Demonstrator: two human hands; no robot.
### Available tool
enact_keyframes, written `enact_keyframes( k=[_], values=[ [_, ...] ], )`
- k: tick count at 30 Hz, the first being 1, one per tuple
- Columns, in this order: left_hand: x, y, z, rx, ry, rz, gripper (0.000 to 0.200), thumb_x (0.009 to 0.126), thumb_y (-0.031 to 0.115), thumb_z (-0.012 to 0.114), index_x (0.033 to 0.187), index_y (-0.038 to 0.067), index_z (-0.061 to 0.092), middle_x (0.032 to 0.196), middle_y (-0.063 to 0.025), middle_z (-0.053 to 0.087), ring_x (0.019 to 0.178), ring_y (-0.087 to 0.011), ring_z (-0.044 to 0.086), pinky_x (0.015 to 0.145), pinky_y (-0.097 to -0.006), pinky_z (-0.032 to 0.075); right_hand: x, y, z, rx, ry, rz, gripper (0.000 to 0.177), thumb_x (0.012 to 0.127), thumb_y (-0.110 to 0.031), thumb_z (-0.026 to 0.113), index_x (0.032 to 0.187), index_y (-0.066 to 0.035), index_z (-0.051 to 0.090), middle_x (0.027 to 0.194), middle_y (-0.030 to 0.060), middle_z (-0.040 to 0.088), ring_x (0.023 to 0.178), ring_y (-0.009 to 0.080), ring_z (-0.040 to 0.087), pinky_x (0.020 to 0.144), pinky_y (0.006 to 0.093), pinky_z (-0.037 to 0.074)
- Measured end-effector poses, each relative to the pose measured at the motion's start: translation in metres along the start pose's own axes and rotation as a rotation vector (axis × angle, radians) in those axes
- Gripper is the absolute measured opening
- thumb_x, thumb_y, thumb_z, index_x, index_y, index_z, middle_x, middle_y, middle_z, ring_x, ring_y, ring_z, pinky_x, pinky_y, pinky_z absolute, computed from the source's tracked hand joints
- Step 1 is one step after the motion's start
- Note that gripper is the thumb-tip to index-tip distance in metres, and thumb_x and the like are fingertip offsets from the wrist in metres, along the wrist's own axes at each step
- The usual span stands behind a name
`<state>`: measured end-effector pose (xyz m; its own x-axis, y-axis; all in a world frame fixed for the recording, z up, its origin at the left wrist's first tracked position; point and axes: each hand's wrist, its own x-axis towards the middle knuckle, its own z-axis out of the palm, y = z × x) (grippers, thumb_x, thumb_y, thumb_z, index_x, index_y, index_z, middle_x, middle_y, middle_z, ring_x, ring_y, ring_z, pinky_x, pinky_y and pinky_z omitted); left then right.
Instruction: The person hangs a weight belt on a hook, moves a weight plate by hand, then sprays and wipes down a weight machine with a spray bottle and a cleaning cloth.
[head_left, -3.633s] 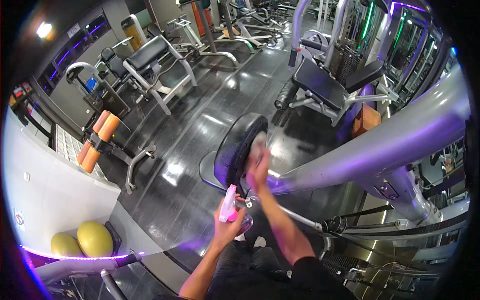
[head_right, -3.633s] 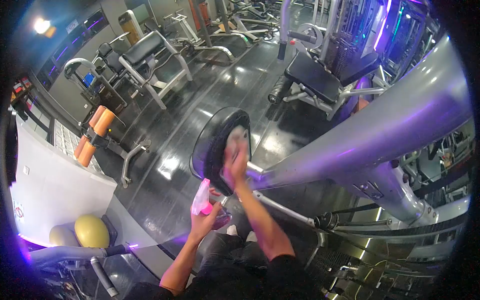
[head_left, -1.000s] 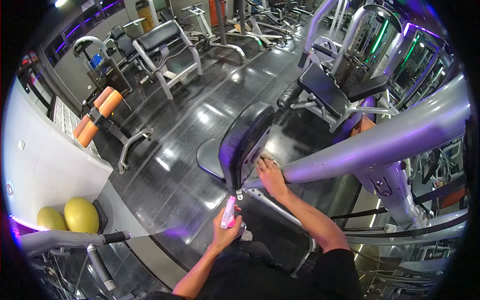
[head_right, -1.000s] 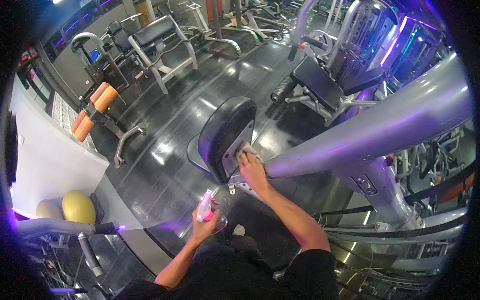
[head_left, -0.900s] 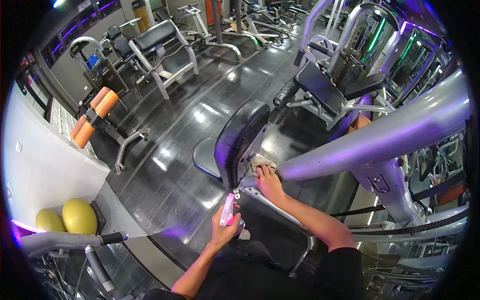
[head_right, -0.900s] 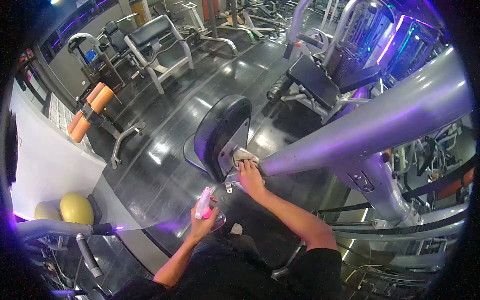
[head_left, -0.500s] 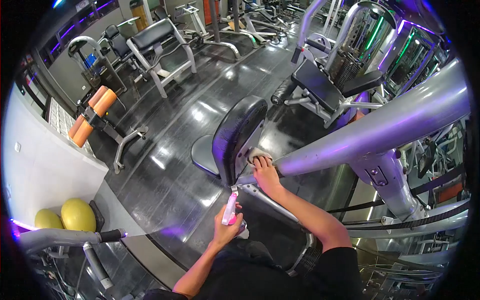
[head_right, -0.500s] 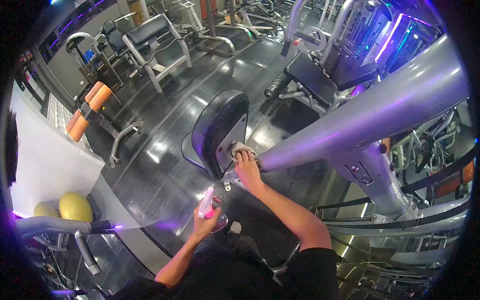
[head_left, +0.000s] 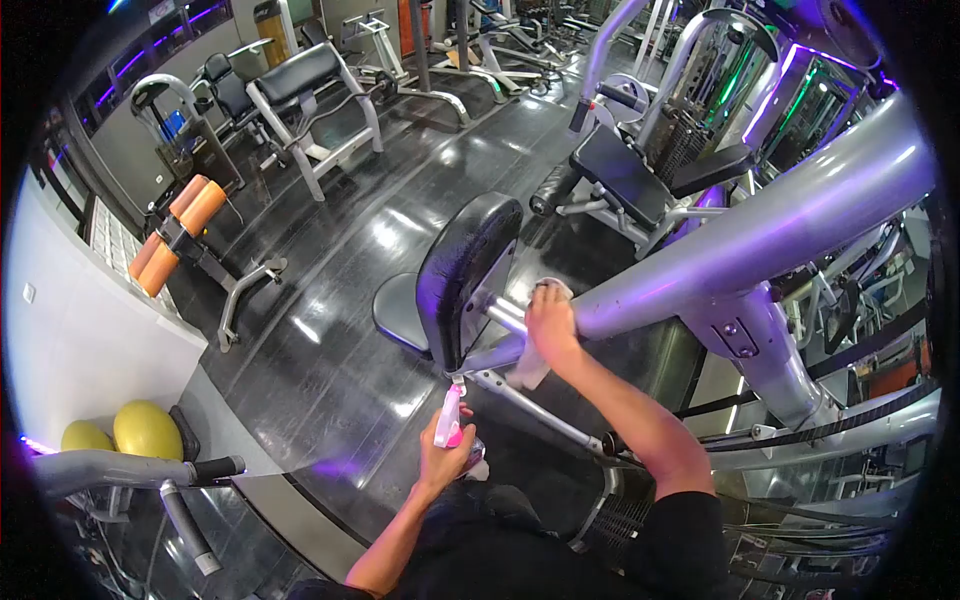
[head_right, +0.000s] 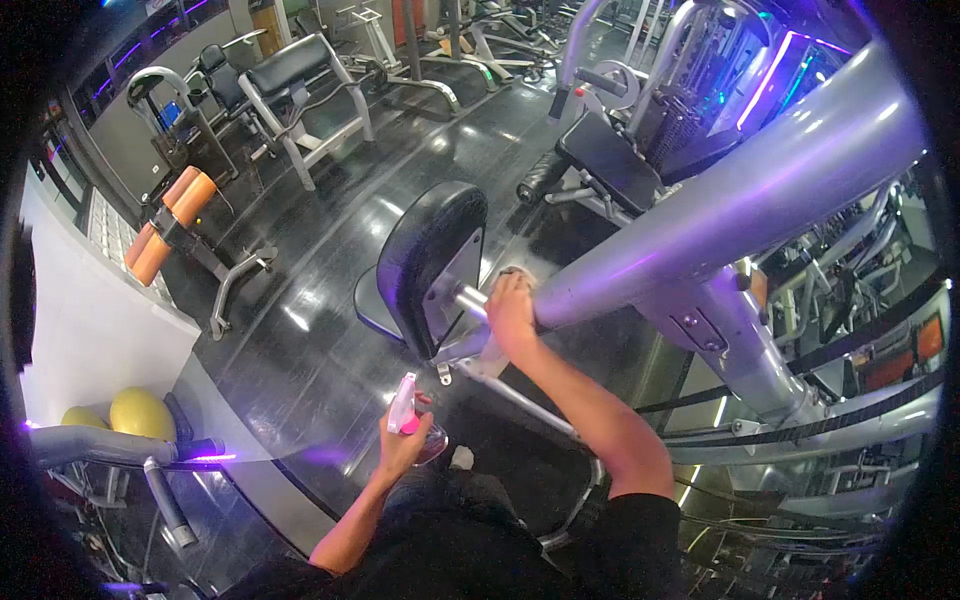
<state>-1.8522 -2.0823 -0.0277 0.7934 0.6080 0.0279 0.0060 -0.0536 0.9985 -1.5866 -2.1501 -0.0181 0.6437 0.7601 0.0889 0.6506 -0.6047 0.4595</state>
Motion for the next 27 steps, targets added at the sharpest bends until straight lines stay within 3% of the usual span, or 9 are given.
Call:
enact_keyframes(
  k=[5,8,13,15,17,19,21,24,27],
  values=[
    [0.007,0.022,0.009,-0.010,-0.081,0.048,0.038,0.079,0.003,0.065,0.115,0.000,0.057,0.098,-0.0069,0.065,0.079,-0.0101,0.060,0.072,-0.0271,0.049,-0.031,-0.019,-0.003,-0.161,0.029,-0.159,0.037,0.079,-0.022,0.054,0.107,-0.001,0.067,0.119,0.0199,0.057,0.115,0.0349,0.050,0.100,0.0424,0.038],
    [0.013,0.042,0.013,-0.048,-0.172,0.096,0.038,0.079,0.003,0.065,0.116,0.000,0.056,0.098,-0.0071,0.065,0.079,-0.0103,0.061,0.072,-0.0271,0.049,-0.045,0.000,-0.033,0.127,0.104,-0.114,0.033,0.074,-0.020,0.057,0.096,-0.001,0.071,0.112,0.0192,0.060,0.113,0.0344,0.052,0.099,0.0406,0.039],
    [0.021,0.065,0.020,-0.085,-0.284,0.164,0.039,0.079,0.002,0.065,0.117,0.000,0.056,0.099,-0.0080,0.065,0.079,-0.0105,0.061,0.072,-0.0274,0.049,-0.085,0.078,-0.159,-0.153,0.364,-0.095,0.031,0.070,-0.018,0.060,0.095,-0.003,0.070,0.107,0.0168,0.059,0.104,0.0308,0.053,0.096,0.0421,0.041],
    [0.024,0.075,0.026,-0.119,-0.311,0.183,0.039,0.079,0.002,0.065,0.117,0.000,0.055,0.100,-0.0083,0.064,0.079,-0.0105,0.061,0.073,-0.0276,0.049,-0.088,0.121,-0.189,-0.162,0.507,0.030,0.027,0.069,-0.015,0.061,0.093,-0.006,0.068,0.104,0.0133,0.058,0.104,0.0289,0.053,0.094,0.0399,0.042],
    [0.024,0.089,0.031,-0.096,-0.367,0.232,0.041,0.079,-0.001,0.065,0.119,0.001,0.054,0.100,-0.0081,0.063,0.079,-0.0100,0.061,0.072,-0.0262,0.049,-0.095,0.140,-0.248,0.076,0.436,0.239,0.025,0.070,-0.013,0.059,0.093,-0.006,0.064,0.101,0.0096,0.057,0.102,0.0256,0.053,0.089,0.0361,0.045],
    [0.024,0.103,0.033,-0.099,-0.430,0.229,0.045,0.080,-0.002,0.064,0.123,0.001,0.052,0.102,-0.0074,0.062,0.079,-0.0091,0.060,0.071,-0.0246,0.048,-0.104,0.169,-0.282,-0.237,0.671,0.182,0.026,0.071,-0.012,0.059,0.096,-0.008,0.065,0.099,0.0069,0.057,0.098,0.0235,0.053,0.084,0.0350,0.045],
    [0.023,0.111,0.038,-0.205,-0.440,0.170,0.034,0.079,0.001,0.064,0.111,0.001,0.056,0.097,-0.0058,0.063,0.078,-0.0089,0.060,0.072,-0.0265,0.049,-0.111,0.193,-0.319,-0.364,0.702,0.321,0.040,0.071,-0.003,0.058,0.110,-0.012,0.065,0.100,0.0077,0.058,0.098,0.0266,0.054,0.084,0.0374,0.047],
    [0.025,0.110,0.043,-0.198,-0.470,0.178,0.033,0.079,0.001,0.064,0.111,0.001,0.056,0.097,-0.0057,0.063,0.078,-0.0092,0.061,0.072,-0.0263,0.049,-0.122,0.220,-0.354,-0.438,0.776,0.428,0.032,0.075,-0.009,0.055,0.104,-0.016,0.066,0.101,0.0049,0.058,0.099,0.0230,0.053,0.084,0.0361,0.044],
    [0.025,0.107,0.047,-0.188,-0.492,0.183,0.034,0.079,0.001,0.064,0.112,0.001,0.055,0.097,-0.0057,0.063,0.079,-0.0091,0.060,0.073,-0.0260,0.049,-0.122,0.243,-0.364,-0.555,0.940,0.551,0.038,0.078,-0.009,0.053,0.114,-0.017,0.062,0.105,0.0037,0.058,0.101,0.0235,0.052,0.086,0.0375,0.042]
  ],
)
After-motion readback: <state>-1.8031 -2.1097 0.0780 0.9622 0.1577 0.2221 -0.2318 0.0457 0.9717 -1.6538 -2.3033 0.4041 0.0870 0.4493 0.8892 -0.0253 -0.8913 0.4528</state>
